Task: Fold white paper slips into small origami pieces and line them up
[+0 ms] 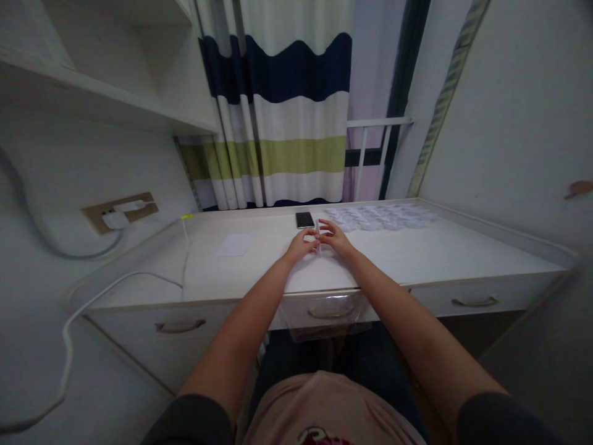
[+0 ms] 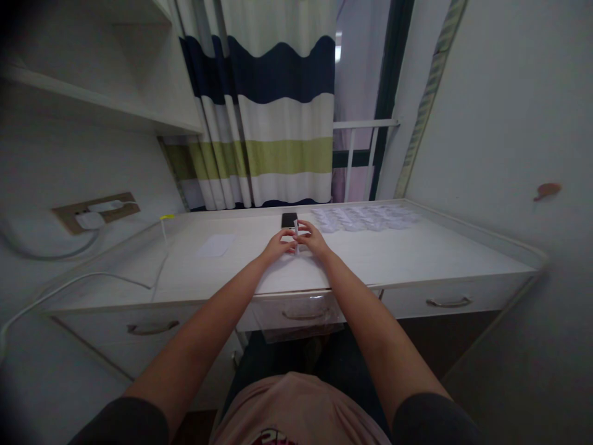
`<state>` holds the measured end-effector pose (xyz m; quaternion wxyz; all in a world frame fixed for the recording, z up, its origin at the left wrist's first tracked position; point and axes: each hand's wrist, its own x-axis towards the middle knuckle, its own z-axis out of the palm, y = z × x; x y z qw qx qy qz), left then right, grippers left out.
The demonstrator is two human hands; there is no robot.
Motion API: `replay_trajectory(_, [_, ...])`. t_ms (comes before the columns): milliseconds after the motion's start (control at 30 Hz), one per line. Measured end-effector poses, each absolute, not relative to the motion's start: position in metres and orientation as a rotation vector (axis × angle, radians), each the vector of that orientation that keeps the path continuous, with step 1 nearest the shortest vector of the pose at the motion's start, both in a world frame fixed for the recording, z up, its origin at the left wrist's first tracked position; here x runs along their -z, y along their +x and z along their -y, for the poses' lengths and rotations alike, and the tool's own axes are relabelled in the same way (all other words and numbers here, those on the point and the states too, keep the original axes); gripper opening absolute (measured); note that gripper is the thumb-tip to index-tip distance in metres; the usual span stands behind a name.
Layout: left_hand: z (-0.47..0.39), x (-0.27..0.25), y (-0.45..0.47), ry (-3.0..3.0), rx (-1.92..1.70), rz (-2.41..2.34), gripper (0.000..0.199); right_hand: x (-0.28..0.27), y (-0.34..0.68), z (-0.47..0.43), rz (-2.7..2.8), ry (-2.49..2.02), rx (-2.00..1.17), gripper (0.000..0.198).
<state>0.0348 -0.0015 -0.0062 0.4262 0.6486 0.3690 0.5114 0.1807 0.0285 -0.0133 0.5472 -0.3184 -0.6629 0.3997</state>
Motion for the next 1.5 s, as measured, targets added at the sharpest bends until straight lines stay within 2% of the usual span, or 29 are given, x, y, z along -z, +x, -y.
replay_trajectory(133, [0.002, 0.004, 0.035, 1.570, -1.307, -0.923, 0.028, 0.012, 0.180, -0.028, 1.565, -0.698, -1.034, 0.054])
replay_trajectory(333, [0.004, 0.002, 0.033, 1.544, -1.321, -0.895, 0.028, 0.012, 0.181, -0.027, 1.528, -0.624, -1.113, 0.056])
replay_trajectory(767, [0.008, -0.004, 0.031, 1.503, -1.276, -0.864, 0.026, 0.005, 0.179, -0.021, 1.493, -0.663, -1.137, 0.051])
replay_trajectory(900, [0.006, -0.002, 0.030, 1.515, -1.298, -0.894, 0.026, 0.007, 0.179, -0.025, 1.512, -0.691, -1.075, 0.044])
replay_trajectory(1200, [0.002, 0.007, 0.034, 1.747, -1.218, -0.898, 0.025, 0.018, 0.177, -0.032, 1.721, -0.992, -0.605, 0.017])
replay_trajectory(1400, [0.000, 0.008, 0.034, 1.754, -1.338, -0.983, 0.033, 0.018, 0.177, -0.035, 1.720, -0.938, -0.628, 0.016])
replay_trajectory(1500, [-0.002, 0.006, 0.034, 1.732, -1.408, -1.072, 0.027, 0.017, 0.176, -0.035, 1.681, -0.874, -0.713, 0.021])
